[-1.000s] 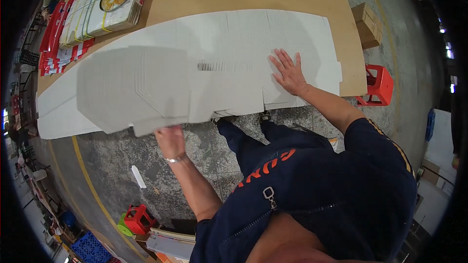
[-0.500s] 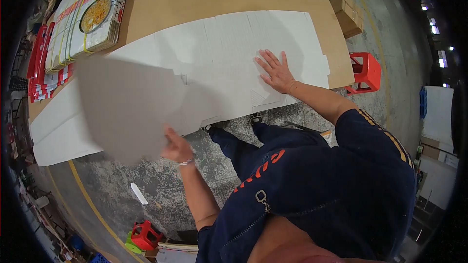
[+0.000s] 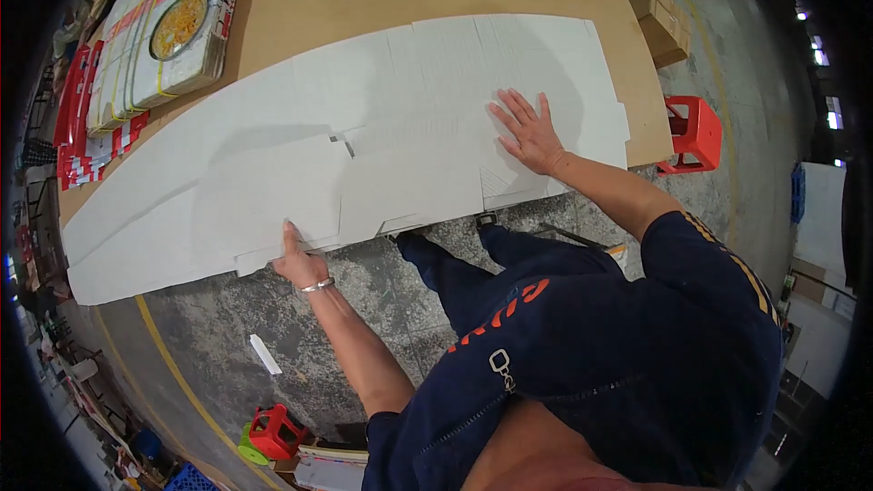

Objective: Sorting and stacking cardboard sheets in a factory environment.

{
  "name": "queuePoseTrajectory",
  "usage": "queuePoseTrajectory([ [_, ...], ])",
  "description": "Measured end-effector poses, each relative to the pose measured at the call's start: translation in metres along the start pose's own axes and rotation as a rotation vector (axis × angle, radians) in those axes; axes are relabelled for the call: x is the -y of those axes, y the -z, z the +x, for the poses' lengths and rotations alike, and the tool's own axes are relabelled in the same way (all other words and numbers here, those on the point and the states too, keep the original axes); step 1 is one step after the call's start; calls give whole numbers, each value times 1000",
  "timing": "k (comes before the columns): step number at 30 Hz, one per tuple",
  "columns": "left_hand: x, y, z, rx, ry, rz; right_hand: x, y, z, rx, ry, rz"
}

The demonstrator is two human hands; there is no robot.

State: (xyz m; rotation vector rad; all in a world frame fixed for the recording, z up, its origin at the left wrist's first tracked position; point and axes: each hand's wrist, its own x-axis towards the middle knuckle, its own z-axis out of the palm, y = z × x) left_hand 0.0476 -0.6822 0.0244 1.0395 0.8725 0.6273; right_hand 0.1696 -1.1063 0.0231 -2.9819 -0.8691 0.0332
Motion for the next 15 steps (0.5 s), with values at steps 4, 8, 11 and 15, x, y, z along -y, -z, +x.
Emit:
queuePoseTrajectory([
  [4, 13, -13, -40, -65, -448, 403, -11, 2, -9, 9, -11, 2],
  [8, -6, -2, -29, 61, -187, 221, -20, 3, -18, 40, -56, -8],
  [11, -11, 16, 7, 208, 468, -287, -21, -2, -17, 18, -56, -6],
  [15, 12, 24, 13, -33, 14, 271, -17, -2, -15, 41, -27, 16],
])
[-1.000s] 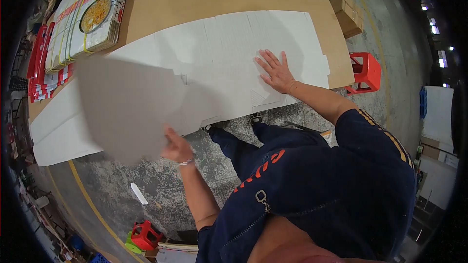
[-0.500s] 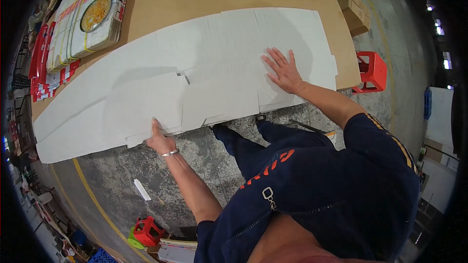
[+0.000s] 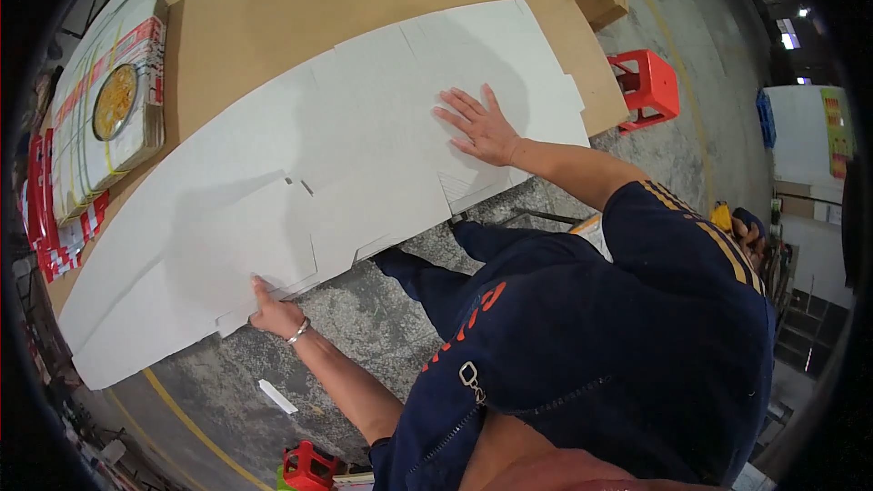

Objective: Sorting and stacking cardboard sheets in a factory environment.

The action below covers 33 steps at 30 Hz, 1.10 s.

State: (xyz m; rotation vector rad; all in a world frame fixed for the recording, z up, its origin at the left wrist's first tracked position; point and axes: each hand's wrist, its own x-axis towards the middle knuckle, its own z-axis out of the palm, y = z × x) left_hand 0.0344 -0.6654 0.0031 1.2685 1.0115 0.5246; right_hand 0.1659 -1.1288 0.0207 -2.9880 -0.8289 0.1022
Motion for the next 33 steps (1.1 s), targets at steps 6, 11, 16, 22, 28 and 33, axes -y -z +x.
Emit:
queuePoseTrajectory([
  [6, -29, -22, -45, 27, -530, 357, -16, 2, -8, -33, 5, 10],
  [11, 1, 21, 18, 162, 220, -288, -10, 6, -5, -38, 15, 10],
  [16, -28, -12, -34, -20, -378, 327, -13, 9, -10, 5, 9, 7],
  [22, -32, 8, -3, 174, 292, -573, -18, 8, -8, 13, 6, 15],
  [28, -29, -22, -34, -100, -625, 202, -16, 4, -5, 9, 43, 62],
  [33, -30, 4, -2, 169, 228, -575, -19, 4, -8, -17, 36, 17],
])
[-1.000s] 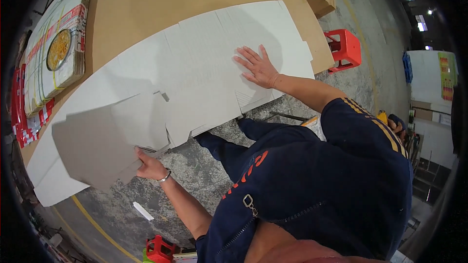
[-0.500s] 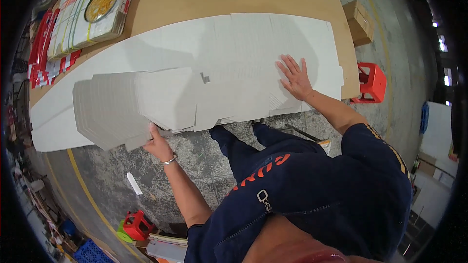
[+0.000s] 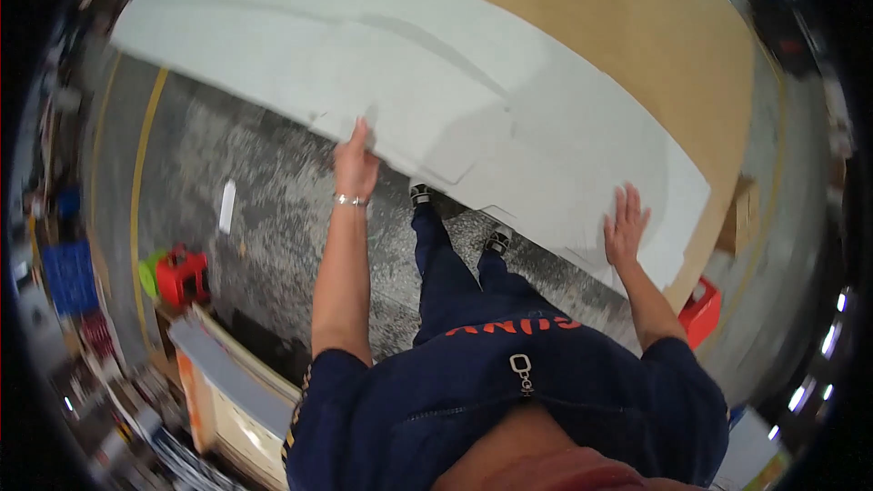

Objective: Sorting and stacking cardboard sheets in a factory environment.

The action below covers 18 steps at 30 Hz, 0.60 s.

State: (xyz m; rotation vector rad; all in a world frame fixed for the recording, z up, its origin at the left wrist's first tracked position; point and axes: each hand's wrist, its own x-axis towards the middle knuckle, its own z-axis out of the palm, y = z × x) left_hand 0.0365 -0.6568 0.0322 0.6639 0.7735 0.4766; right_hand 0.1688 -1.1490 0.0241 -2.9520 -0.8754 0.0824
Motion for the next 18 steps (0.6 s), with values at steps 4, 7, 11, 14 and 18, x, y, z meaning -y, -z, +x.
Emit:
queuePoseTrajectory([
  [4, 10, 15, 11, -157, -186, 316, 5, -5, 1, 18, 55, -57],
  [7, 5, 9, -4, -174, -401, 734, 5, 1, 4, 70, 52, -97],
  [11, -8, 19, -9, 38, -175, 37, 29, 21, 52, 94, 60, 29],
  [14, -37, 29, 2, 141, -28, -112, 95, 31, 139, -20, 159, 281],
  [18, -62, 55, 29, 207, 53, -23, 230, 22, 265, 36, 327, 649],
])
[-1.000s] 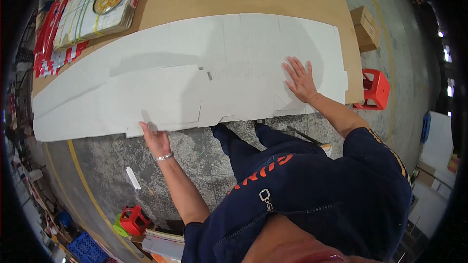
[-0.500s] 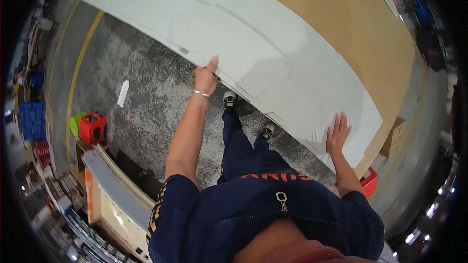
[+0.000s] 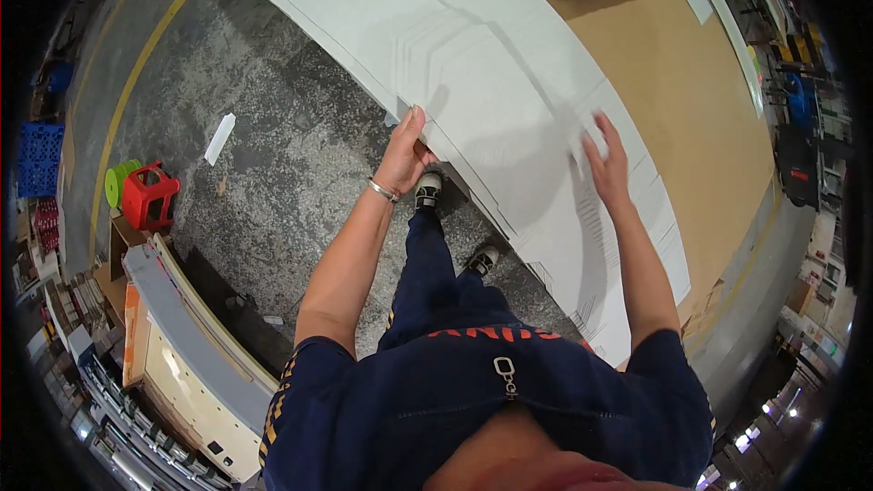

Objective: Sorting and stacking cardboard sheets in a factory environment.

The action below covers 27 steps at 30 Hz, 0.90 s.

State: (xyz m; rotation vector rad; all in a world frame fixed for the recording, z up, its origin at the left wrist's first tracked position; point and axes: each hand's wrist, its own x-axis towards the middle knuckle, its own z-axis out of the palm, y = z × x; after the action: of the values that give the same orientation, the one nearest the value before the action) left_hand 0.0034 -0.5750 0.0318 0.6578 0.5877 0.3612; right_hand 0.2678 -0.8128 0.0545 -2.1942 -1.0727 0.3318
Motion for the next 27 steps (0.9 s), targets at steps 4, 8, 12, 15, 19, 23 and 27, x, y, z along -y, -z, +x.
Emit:
queuePoseTrajectory([
  [4, -23, 3, 30, -96, -29, -60, 54, -61, 104, 161, -39, 221],
  [8, -33, 20, 53, -206, 38, 247, 66, -84, 143, 322, -126, 260],
  [12, -30, 21, 58, -319, 15, 328, 75, -80, 139, 413, -266, 345],
  [15, -25, 25, 62, -331, 13, 295, 79, -81, 134, 473, -339, 451],
  [19, -29, 19, 65, -330, 31, 305, 66, -94, 135, 425, -433, 473],
  [23, -36, 15, 65, -357, 127, 286, 71, -105, 141, 390, -480, 498],
  [27, -26, 22, 68, -331, 55, 258, 73, -109, 143, 367, -521, 442],
])
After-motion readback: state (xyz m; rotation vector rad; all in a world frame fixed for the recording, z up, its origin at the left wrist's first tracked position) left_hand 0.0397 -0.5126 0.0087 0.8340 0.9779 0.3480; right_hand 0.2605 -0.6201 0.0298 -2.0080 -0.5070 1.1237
